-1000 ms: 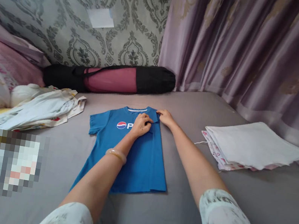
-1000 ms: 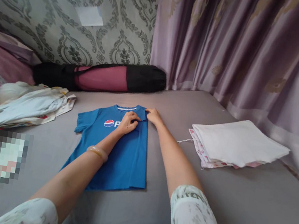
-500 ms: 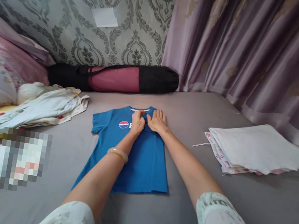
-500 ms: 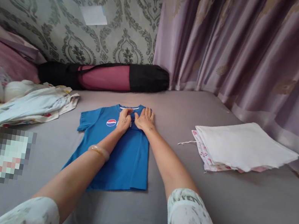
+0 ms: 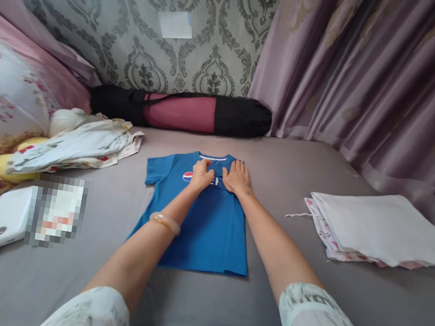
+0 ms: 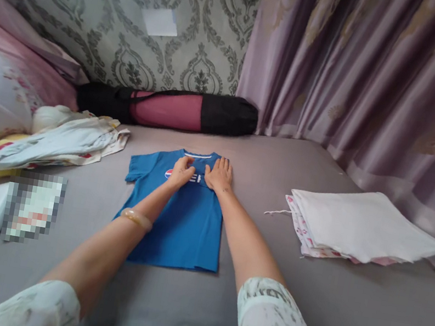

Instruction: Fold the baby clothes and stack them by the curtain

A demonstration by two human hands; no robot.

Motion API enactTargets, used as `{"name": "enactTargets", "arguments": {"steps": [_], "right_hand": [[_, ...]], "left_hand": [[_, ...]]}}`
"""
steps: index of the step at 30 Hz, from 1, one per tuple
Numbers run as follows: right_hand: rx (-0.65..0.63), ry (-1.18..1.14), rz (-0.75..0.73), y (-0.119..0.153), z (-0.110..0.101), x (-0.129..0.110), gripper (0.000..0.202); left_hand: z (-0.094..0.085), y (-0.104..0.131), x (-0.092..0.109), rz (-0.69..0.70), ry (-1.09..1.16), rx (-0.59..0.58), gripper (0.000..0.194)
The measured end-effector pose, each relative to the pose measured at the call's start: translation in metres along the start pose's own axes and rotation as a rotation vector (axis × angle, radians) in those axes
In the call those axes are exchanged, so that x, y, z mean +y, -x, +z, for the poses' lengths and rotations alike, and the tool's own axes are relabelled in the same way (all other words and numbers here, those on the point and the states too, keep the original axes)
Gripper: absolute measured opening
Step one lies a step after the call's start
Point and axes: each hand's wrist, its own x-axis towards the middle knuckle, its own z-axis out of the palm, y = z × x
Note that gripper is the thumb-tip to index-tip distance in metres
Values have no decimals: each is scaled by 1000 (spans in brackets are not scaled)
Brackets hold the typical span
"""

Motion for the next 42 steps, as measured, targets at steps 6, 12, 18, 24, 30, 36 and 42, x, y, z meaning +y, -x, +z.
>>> {"name": "enactTargets", "arguments": {"steps": [6, 12, 18, 24, 30, 36, 42], "right_hand": [[7, 23, -9, 0, 0, 0, 68], [-36, 56, -14, -2, -4, 0, 69], [28, 106, -69, -5, -11, -11, 64], [-12, 52, -87, -9, 1, -23, 67], [-35, 46, -74, -11, 7, -20, 69], [-34, 59, -71, -12, 8, -20, 68], [-88, 22, -80, -17, -1, -19, 65]], "left_hand": [[-60, 50, -18, 39, -351, -125, 26], [-101, 102, -32, 149, -519, -194, 31], [-107, 123, -26, 192, -570, -168, 31], [-110, 128, -28, 262, -523, -136, 32], [-112, 130, -34, 255, -502, -127, 32], [-114, 131, -33, 256, -510, -138, 33], [-121, 129, -26, 265, -518, -138, 28]]}}
